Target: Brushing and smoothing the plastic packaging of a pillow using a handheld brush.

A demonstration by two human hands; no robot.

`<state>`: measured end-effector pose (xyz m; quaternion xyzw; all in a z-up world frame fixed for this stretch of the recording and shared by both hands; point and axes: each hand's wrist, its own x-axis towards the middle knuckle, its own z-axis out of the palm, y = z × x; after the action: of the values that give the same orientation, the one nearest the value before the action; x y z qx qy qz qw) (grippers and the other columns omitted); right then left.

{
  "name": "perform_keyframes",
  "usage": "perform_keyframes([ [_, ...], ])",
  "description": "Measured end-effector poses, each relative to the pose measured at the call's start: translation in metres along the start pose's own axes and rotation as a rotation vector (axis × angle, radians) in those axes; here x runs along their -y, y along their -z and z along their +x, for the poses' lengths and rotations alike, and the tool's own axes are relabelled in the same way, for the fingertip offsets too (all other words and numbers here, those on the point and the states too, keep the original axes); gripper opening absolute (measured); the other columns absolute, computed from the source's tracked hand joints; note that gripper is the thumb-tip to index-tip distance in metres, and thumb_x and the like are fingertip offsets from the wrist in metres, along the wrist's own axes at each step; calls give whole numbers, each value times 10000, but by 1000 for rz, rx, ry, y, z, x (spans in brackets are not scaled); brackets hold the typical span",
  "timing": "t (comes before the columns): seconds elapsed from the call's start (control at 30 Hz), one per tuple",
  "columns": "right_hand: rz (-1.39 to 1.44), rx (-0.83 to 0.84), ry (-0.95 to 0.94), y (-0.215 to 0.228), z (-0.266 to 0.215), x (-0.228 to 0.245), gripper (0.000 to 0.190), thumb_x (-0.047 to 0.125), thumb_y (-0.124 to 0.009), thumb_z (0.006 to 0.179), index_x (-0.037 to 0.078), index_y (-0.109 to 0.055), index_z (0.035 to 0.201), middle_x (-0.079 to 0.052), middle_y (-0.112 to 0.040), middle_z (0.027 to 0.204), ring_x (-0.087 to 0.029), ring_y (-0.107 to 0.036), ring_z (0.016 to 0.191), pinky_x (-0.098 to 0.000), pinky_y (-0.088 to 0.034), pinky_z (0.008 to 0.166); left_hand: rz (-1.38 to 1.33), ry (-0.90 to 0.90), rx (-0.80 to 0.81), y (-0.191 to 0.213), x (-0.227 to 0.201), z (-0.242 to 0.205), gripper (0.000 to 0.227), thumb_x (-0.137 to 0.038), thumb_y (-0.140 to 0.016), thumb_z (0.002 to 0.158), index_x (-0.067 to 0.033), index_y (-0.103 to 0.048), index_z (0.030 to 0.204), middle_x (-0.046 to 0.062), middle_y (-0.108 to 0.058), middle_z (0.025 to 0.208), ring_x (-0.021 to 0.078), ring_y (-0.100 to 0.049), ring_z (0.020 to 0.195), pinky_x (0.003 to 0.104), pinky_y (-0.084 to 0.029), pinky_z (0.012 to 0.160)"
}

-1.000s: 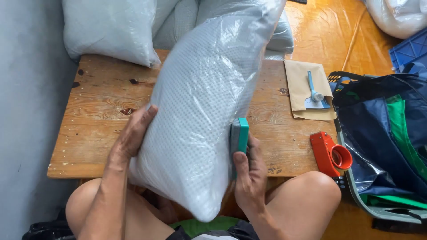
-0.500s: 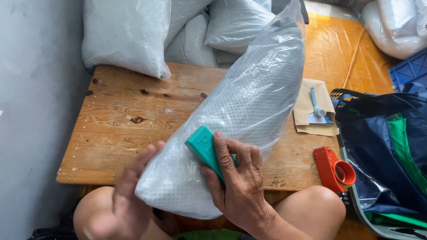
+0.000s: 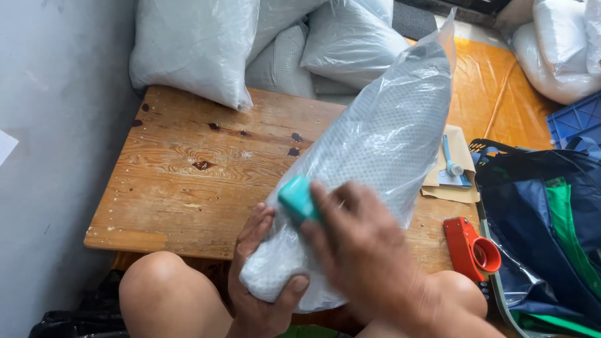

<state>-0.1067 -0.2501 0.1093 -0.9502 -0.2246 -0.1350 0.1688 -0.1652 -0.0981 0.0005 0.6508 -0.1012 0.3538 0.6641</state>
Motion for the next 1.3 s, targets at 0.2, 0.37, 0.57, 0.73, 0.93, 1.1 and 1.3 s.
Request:
perform_keyframes([
  [0.2, 185, -111, 305, 12, -24, 12, 480, 167, -662, 964, 19, -543, 1404, -221, -623, 1222, -351, -651, 1046, -452, -502, 965, -467, -9, -113, -3, 27, -9, 890, -751, -422, 1052, 37, -478, 1463, 227, -456, 1574, 311, -406, 1540, 482, -275, 1379],
  [0.37, 234, -331, 209, -20, -27, -13, 546, 93, -675, 996, 45, -463, 1497, -191, -582, 1235, -347, -583, 1148, -435, -521, 1003, -391, 48, -101, -2, 19, 1, 1098, -759, -767, 842, 52, -412, 1491, 195, -475, 1539, 315, -440, 1503, 505, -375, 1330],
  [0.57, -143, -534, 156, -42, 2, -130, 549, -1, -726, 1014, 42, -531, 1525, -221, -598, 1193, -384, -556, 1059, -501, -445, 982, -127, 133, -104, 13, 18, 7, 554, -312, -719, 919, -4, -532, 1340, 230, -577, 1431, 362, -538, 1427, 537, -427, 1274],
  [0.73, 198, -465, -77, -63, -23, -95, 456, 67, -628, 1027, 0, -528, 1466, -186, -576, 1191, -320, -588, 1061, -409, -506, 891, -201, 294, -240, 15, 34, 22, 642, -424, -722, 881, 7, -558, 1328, 174, -601, 1394, 318, -582, 1351, 467, -477, 1170],
  [0.93, 211, -172, 682, -98, -78, 1, 335, 325, -500, 1120, 71, -573, 1326, -161, -658, 1095, -247, -649, 864, -383, -426, 728, -103, 613, -476, 35, 59, 29, 606, -443, -722, 798, 9, -638, 1192, 111, -698, 1098, 218, -673, 1028, 372, -578, 853],
  [1.1, 330, -402, 333, -92, -33, -74, 467, 129, -601, 1029, 57, -484, 1475, -191, -549, 1271, -326, -593, 1148, -398, -552, 945, -193, 646, -411, 39, 50, 66, 742, -556, -673, 780, -31, -584, 1296, 126, -667, 1245, 261, -664, 1191, 387, -595, 945],
  [1.3, 313, -565, -70, -126, 48, -183, 458, 202, -690, 1059, 57, -570, 1476, -196, -582, 1107, -304, -568, 905, -408, -443, 744, -272, 905, -353, 29, 82, 105, 711, -471, -826, 727, -22, -564, 1212, 89, -588, 960, 212, -590, 874, 411, -528, 742],
])
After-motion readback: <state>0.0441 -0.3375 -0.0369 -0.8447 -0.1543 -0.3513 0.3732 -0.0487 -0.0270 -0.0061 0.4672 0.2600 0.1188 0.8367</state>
